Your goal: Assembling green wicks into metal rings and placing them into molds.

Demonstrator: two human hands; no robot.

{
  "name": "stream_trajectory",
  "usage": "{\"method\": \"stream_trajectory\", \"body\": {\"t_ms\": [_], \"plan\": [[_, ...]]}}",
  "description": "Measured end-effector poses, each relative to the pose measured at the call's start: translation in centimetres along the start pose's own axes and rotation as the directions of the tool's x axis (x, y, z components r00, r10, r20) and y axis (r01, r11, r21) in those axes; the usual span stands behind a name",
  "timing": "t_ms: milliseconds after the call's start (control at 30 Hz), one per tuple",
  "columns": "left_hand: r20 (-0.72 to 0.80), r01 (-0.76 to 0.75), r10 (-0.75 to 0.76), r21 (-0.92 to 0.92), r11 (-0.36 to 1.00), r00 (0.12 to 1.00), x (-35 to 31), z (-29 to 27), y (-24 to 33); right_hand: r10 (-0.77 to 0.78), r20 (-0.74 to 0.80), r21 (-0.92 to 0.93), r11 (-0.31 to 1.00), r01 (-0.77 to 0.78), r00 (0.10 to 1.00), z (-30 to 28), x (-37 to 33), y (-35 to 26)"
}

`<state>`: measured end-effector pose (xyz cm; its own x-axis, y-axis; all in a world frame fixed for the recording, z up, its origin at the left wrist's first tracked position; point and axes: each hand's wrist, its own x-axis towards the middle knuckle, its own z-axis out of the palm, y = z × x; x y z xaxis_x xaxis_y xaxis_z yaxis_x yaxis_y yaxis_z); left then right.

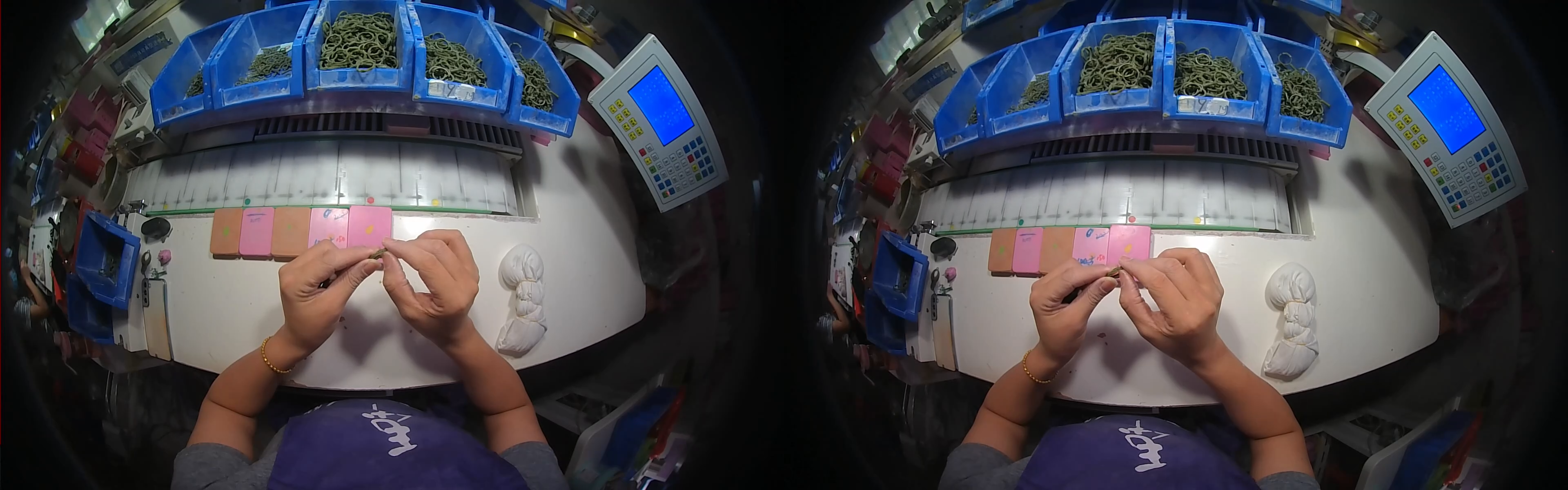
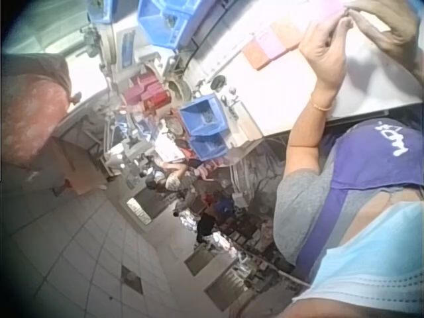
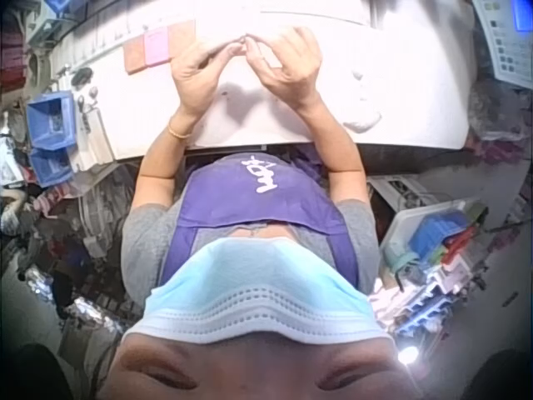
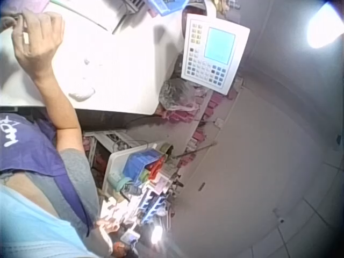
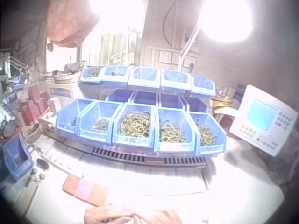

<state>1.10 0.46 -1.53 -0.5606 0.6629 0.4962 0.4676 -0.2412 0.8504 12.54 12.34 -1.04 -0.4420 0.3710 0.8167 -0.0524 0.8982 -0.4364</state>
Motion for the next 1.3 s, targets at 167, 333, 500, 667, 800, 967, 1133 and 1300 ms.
{"method": "stream_trajectory", "body": {"t_ms": [167,333,500,667,800,967,1133,1300], "plan": [[0.009,-0.040,0.039,0.046,0.998,0.999,0.0,-0.1,-0.1,0.004,-0.002,-0.002,1.000,-0.004,1.000,0.0,0.0,0.0],[0.003,-0.041,0.041,0.030,0.999,0.999,0.0,0.1,-0.1,0.006,-0.004,-0.004,1.000,-0.006,1.000,0.0,-0.1,0.0],[0.002,-0.014,0.014,0.005,1.000,1.000,-0.2,0.0,-0.2,0.008,-0.007,-0.009,1.000,-0.008,1.000,0.0,-0.1,0.0],[0.015,0.046,-0.046,-0.035,0.998,0.999,-0.3,-0.1,-0.4,0.007,-0.006,-0.013,1.000,-0.007,1.000,0.1,-0.2,0.0],[0.018,0.126,-0.125,-0.129,0.984,0.992,0.2,-0.1,0.6,0.065,0.017,0.050,0.997,-0.066,0.998,-0.2,0.1,0.0],[0.202,0.582,-0.552,-0.399,0.708,0.809,0.6,-0.8,1.3,0.118,0.022,0.112,0.986,-0.120,0.993,-0.4,0.0,0.3],[0.189,0.554,-0.523,-0.372,0.745,0.831,0.4,-0.8,1.0,0.105,0.052,0.098,0.989,-0.110,0.993,-0.3,0.2,-0.1],[0.115,0.376,-0.358,-0.315,0.872,0.927,0.0,-0.1,0.7,0.132,0.073,0.104,0.985,-0.139,0.989,-0.4,0.1,-0.4]]}}
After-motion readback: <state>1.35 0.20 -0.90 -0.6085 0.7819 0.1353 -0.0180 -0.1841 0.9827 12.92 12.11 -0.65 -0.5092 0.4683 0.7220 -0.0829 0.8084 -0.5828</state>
